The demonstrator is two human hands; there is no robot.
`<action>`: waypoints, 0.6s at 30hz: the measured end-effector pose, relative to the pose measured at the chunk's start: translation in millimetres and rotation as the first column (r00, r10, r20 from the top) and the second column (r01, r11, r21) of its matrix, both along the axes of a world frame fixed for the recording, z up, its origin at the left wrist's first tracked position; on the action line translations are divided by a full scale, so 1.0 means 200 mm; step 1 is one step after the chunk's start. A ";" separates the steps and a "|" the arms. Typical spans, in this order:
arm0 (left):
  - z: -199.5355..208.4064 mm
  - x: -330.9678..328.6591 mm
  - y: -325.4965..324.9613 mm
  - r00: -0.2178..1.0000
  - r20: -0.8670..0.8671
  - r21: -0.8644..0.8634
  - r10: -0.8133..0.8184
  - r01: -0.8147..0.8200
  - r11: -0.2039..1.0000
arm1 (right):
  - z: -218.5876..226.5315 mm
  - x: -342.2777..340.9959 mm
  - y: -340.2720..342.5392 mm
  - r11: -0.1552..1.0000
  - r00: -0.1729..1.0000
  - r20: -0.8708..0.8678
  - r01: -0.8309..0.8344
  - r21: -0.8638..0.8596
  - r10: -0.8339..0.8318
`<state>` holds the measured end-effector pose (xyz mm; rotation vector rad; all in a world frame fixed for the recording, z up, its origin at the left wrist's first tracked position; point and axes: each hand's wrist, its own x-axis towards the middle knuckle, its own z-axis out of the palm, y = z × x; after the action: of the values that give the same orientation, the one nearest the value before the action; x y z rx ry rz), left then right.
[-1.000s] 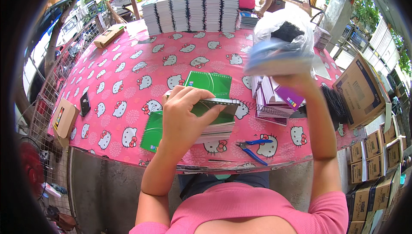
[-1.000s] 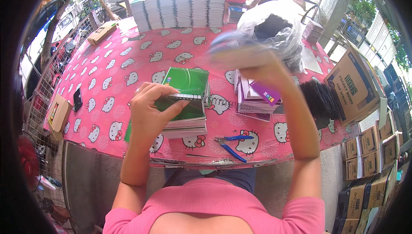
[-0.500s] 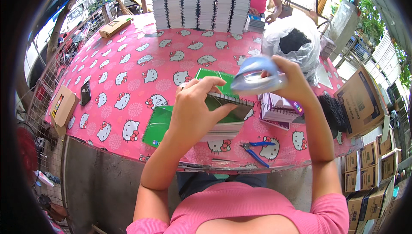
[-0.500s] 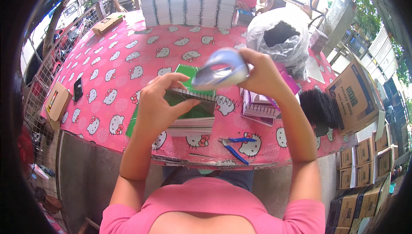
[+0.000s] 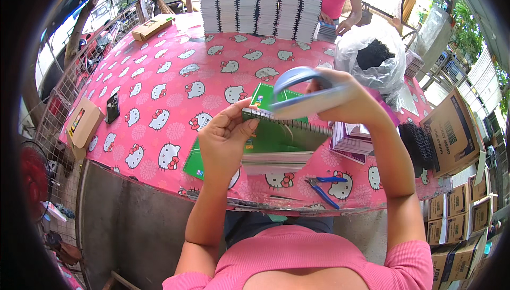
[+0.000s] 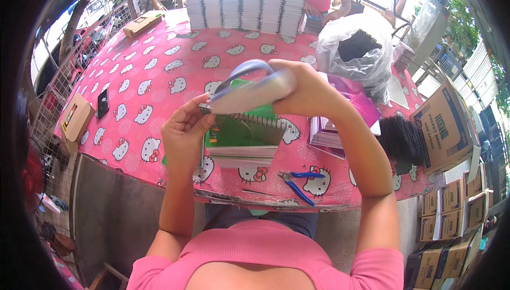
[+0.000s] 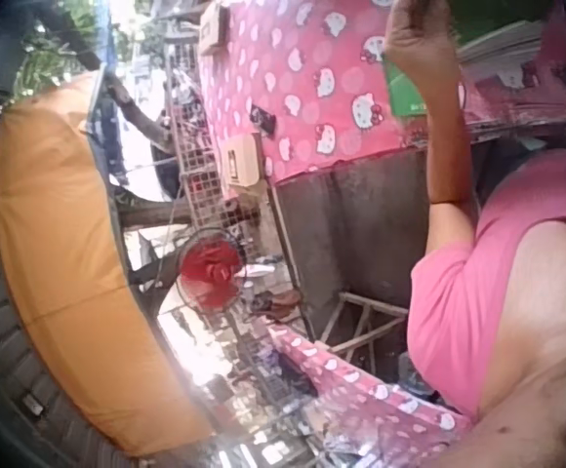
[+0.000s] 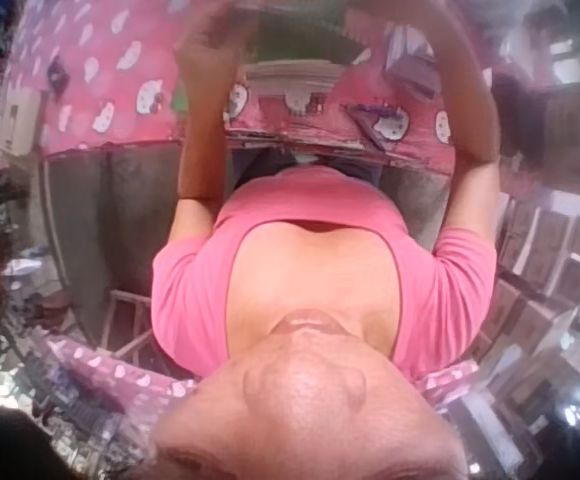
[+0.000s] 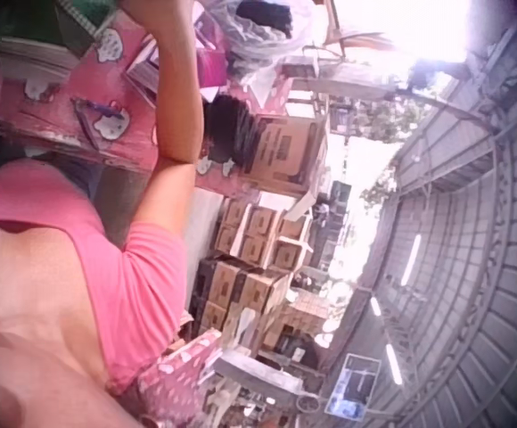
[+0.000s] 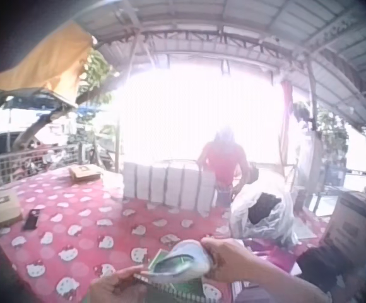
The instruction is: The person assembles notebooks by threading a spiral wire into a stack of notebook pages and covers by hand, then uses pliers to trim and secure the ends of the wire.
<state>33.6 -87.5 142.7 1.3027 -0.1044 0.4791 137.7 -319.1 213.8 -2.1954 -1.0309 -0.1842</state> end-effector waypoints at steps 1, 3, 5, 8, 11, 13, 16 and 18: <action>-0.01 0.01 0.02 1.000 0.015 0.004 -0.017 0.017 1.000 | 0.03 0.01 0.05 0.975 0.984 0.102 0.158 -0.157 -0.143; -0.02 0.01 0.04 0.999 0.011 0.012 -0.044 0.044 0.999 | 0.01 0.00 0.03 0.951 0.941 0.240 0.277 -0.139 -0.239; -0.04 0.00 0.06 0.999 -0.009 0.004 -0.048 0.048 0.999 | 0.04 -0.08 -0.06 0.952 0.966 0.014 0.250 0.179 -0.257; -0.03 -0.02 0.07 0.994 -0.024 -0.051 -0.111 0.110 0.993 | 0.01 -0.17 -0.31 0.840 0.826 0.160 0.521 0.150 -0.541; -0.01 -0.01 0.06 0.983 0.085 -0.043 -0.165 0.169 0.985 | -0.18 -0.18 -0.49 0.703 0.664 0.470 0.701 -0.118 -0.582; 0.11 -0.03 0.01 0.945 0.325 0.061 -0.035 0.016 0.998 | -0.25 -0.14 -0.50 0.700 0.611 0.567 0.709 -0.081 -0.553; 0.18 -0.06 -0.09 0.795 0.593 0.136 0.128 -0.256 0.957 | -0.27 -0.09 -0.52 0.684 0.588 0.616 0.722 -0.106 -0.524; 0.12 -0.09 -0.12 0.797 0.596 0.288 0.096 -0.323 0.901 | -0.24 -0.10 -0.52 0.690 0.635 0.575 0.705 -0.160 -0.516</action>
<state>15.5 -112.2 166.7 1.5177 -0.5843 1.0873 118.2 -422.8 165.5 -2.8904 -0.4952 -0.9918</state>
